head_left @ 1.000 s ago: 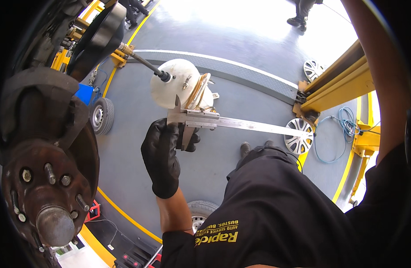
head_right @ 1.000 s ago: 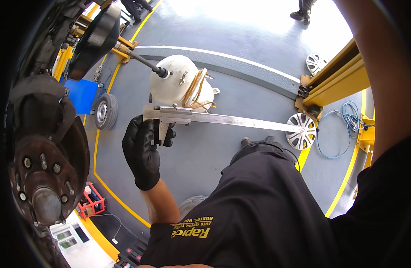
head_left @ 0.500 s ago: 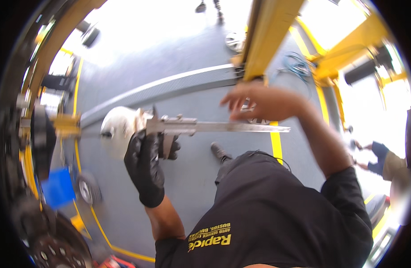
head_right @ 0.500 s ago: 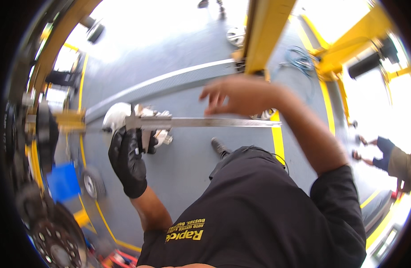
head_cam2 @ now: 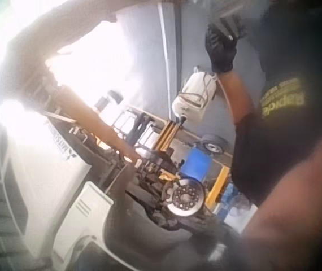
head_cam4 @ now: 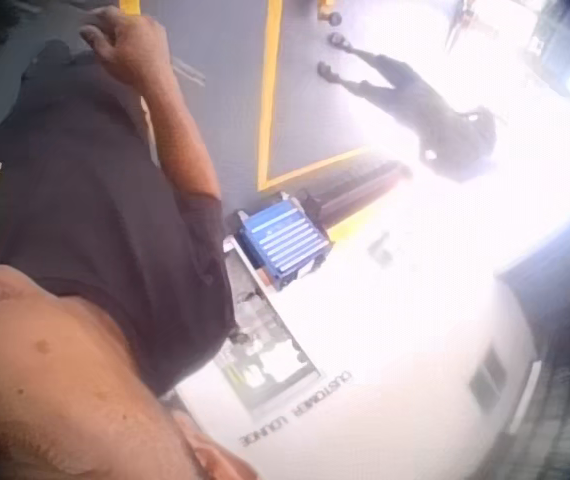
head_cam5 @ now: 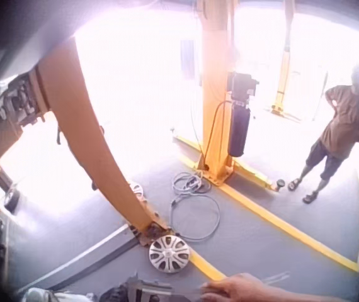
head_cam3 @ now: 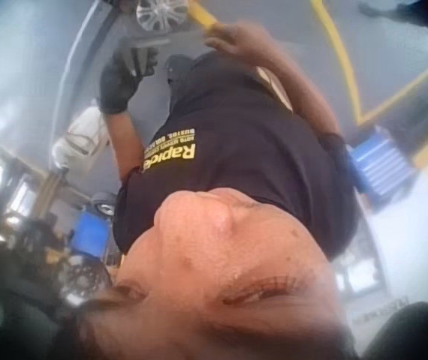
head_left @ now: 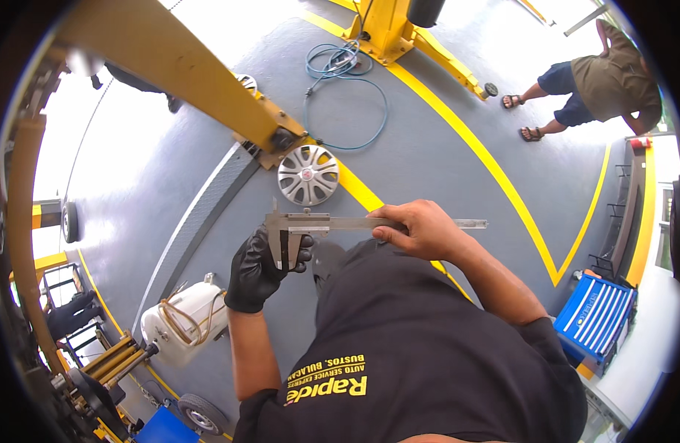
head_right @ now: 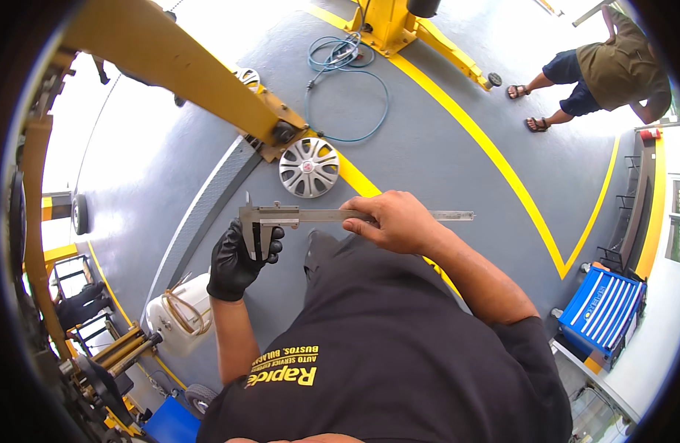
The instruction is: The person retrieves a caliper from a tool cart and measures the thickness of brake pads and rotors on a vehicle elevated on a lift. The person records the measurements on a clipboard and continues measuring different components.
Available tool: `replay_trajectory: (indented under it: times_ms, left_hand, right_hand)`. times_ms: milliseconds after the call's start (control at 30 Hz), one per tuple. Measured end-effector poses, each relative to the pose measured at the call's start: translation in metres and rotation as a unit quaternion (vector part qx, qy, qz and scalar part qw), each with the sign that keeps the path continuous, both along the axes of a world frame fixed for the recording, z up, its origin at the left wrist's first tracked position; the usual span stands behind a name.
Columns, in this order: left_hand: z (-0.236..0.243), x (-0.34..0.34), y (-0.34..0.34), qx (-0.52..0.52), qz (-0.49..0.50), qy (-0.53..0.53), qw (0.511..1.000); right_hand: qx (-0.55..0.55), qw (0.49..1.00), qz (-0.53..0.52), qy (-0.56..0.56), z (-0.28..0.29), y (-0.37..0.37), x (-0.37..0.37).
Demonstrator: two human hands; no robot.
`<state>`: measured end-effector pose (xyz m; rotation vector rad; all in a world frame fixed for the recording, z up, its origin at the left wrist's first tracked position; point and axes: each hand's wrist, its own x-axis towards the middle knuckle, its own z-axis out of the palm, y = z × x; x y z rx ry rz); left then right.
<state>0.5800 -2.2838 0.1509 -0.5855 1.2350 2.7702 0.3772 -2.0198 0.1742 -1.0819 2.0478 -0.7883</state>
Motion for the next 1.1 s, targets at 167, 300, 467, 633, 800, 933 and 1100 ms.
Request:
replay_trajectory:
  times_ms: [167, 300, 467, 633, 800, 933, 1100]
  left_hand:
    - [-0.009, -0.092, 0.012, 0.133, -0.005, -0.045, 0.990]
    - [-0.025, -0.160, -0.025, 0.155, 0.000, -0.034, 0.987]
    - [-0.029, -0.276, -0.067, 0.016, -0.037, -0.061, 0.997]
    - [-0.038, -0.413, -0.112, -0.118, -0.054, -0.055, 0.990]
    - [-0.048, -0.571, -0.201, -0.122, -0.031, -0.098, 0.987]
    - [-0.057, -0.676, -0.312, -0.169, -0.020, -0.112, 0.979]
    - [-0.027, -0.757, -0.457, -0.135, 0.048, -0.111, 0.983]
  right_hand:
    - [-0.027, 0.999, -0.014, -0.016, -0.009, 0.018, -0.096]
    - [-0.055, 0.998, 0.002, -0.004, -0.026, -0.015, -0.178]
    - [0.001, 1.000, 0.008, -0.012, -0.030, -0.058, -0.290]
    - [0.078, 0.995, -0.030, -0.047, -0.001, -0.120, -0.401]
    - [0.035, 0.997, -0.068, -0.027, -0.028, -0.208, -0.518]
    - [0.012, 0.996, -0.073, -0.053, -0.054, -0.316, -0.620]
    - [0.011, 0.998, 0.037, -0.053, -0.039, -0.490, -0.751]
